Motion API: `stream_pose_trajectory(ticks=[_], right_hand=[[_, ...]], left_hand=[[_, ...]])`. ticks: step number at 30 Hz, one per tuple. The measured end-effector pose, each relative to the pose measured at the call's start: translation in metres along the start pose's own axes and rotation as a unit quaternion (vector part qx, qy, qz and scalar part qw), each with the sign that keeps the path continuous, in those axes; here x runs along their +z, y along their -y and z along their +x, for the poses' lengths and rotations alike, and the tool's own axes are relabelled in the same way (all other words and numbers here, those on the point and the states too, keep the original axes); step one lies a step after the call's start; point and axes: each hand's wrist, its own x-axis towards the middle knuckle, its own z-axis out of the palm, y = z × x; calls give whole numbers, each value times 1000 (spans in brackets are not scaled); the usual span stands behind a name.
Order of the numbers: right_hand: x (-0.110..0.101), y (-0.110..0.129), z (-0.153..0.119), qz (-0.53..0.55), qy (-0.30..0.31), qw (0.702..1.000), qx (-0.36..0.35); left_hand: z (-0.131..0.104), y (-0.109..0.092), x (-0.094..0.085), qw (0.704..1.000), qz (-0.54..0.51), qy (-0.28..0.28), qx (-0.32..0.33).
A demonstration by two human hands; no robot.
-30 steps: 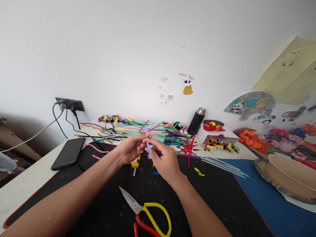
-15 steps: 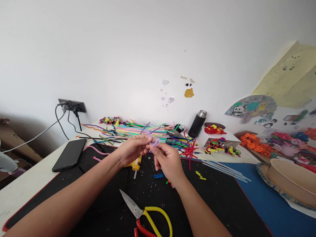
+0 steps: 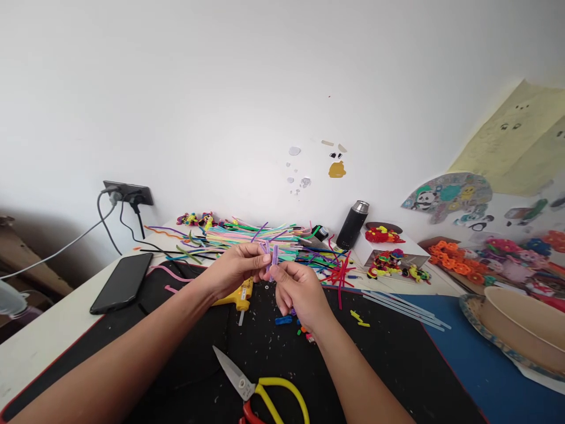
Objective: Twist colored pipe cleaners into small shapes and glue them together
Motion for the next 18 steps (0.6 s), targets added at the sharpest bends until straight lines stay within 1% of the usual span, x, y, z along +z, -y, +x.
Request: stream_pose_trajectory(ticks=[8,12,18], right_hand=[[4,9,-4,39,33,998,35],[4,8,-5,75,54,994,50],[6,8,-7,100,68,990,70]], left_hand=[[-3,-3,-2,999,22,32,-12],[-4,-4,-4,999,21,39,-16],[-5,-3,-7,998,9,53,-16]])
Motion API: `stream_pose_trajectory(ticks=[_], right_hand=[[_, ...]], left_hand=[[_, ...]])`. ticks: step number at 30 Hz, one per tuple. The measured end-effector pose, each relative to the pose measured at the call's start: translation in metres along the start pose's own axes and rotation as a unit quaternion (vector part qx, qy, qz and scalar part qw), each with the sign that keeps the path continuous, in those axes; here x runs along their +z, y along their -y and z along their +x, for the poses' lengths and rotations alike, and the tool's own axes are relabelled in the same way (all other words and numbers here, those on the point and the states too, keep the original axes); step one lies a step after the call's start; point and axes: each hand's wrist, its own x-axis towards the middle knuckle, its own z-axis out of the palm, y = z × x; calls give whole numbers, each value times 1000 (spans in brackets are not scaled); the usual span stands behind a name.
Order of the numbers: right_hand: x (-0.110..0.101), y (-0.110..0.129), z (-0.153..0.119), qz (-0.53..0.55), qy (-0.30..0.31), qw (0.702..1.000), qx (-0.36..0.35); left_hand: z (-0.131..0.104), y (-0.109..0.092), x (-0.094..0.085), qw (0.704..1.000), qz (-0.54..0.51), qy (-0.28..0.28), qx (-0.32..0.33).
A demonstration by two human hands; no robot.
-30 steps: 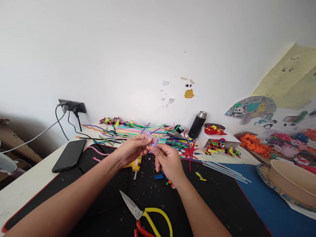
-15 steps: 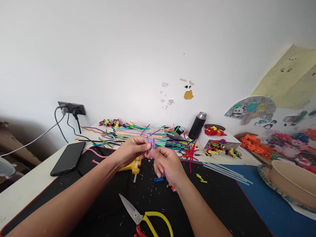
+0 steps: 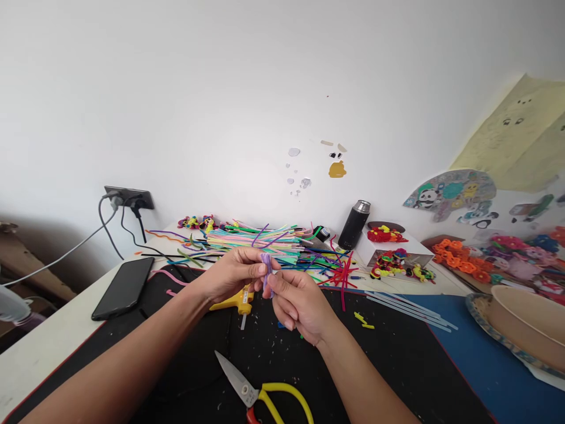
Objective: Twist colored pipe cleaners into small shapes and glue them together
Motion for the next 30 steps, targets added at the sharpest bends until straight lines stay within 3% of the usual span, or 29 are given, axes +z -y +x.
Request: stream_pose_trajectory(ticks=[7,12,19,30], right_hand=[[6,1,-2,23,10,1000,15],[6,-1,0,14,-43,999,-18],[1,-2,4,-104,-123,984,-77],[2,-6,4,-233,-179,944,-151]], left_hand=[[-3,-8,5,1000,-4,10,11],[-4,-14,14,998,-24,-37,36],[2,-14,19,988,-30,-136,61],[-3,-15,20,983,34,-168,70]])
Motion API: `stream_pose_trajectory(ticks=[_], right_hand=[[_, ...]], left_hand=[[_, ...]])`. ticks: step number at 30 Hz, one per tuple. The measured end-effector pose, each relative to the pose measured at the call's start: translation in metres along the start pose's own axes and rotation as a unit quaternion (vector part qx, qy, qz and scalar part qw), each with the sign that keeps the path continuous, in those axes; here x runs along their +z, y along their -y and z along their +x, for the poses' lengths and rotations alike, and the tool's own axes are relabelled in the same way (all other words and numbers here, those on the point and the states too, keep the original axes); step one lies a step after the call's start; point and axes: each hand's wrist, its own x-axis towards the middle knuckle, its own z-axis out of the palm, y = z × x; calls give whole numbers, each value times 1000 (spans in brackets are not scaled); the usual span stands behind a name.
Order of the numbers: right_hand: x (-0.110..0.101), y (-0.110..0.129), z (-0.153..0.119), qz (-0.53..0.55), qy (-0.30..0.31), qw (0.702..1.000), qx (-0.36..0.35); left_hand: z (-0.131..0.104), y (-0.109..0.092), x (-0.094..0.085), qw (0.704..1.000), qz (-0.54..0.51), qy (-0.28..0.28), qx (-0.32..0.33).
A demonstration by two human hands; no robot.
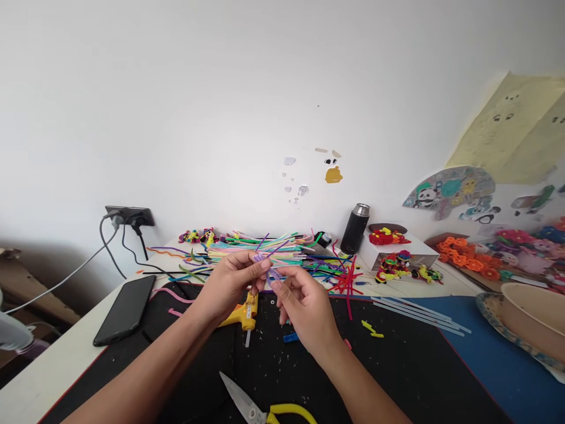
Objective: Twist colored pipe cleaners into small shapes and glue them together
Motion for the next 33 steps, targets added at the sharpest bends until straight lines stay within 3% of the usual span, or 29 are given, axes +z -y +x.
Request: stream_pose_trajectory(ticks=[14,20,26,33], right_hand=[[7,11,-9,-35,18,997,-68],[6,21,-15,-39,10,997,-73],[8,27,-21,4,24,998,-56],[9,26,-24,-44,13,994,-102]], left_hand=[[-6,-12,9,998,-66,-5,-16],[-12,-16,8,999,-39,0,4],[-13,-18,6,996,-65,59,-13],[-24,-29,12,999,-15,36,-9]])
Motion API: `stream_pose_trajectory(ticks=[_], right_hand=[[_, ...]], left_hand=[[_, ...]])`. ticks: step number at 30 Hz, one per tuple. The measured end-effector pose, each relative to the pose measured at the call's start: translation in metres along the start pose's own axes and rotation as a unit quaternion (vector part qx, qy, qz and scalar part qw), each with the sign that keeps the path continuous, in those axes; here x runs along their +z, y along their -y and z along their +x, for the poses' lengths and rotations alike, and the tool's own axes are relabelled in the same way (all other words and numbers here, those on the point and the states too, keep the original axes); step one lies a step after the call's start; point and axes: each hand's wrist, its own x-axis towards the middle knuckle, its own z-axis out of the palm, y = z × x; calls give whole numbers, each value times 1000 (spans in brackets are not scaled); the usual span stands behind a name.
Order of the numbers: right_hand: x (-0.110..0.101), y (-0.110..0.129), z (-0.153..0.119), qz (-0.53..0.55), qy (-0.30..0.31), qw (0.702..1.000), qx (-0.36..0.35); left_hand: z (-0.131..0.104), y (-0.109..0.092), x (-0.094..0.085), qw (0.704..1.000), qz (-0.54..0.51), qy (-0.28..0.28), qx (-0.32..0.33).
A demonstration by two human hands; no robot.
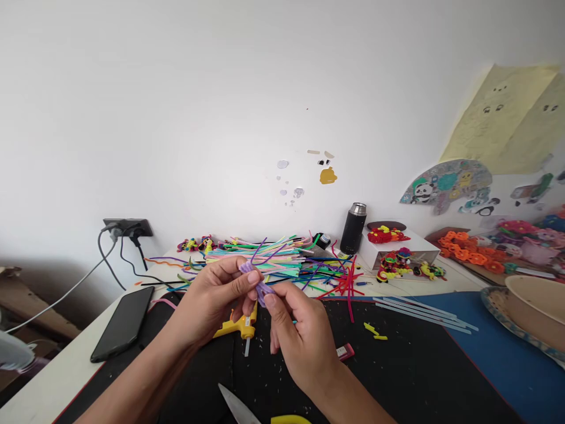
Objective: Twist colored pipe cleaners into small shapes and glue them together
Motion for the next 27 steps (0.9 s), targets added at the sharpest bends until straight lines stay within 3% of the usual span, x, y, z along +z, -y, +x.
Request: stream_pose_trajectory(ticks=[7,16,22,27], right_hand=[[1,8,-2,-20,-4,998,-61],[0,9,-4,-134,-34,979,-150],[0,10,-4,-158,-42,974,-156],[1,11,-7,-159,-19,979,-123]], left_hand=[[-7,-5,5,1000,3,-19,3],[-7,-6,14,999,-44,-18,-17],[-9,-7,16,999,-46,-13,-22],[-8,-6,15,999,-41,-21,-20]])
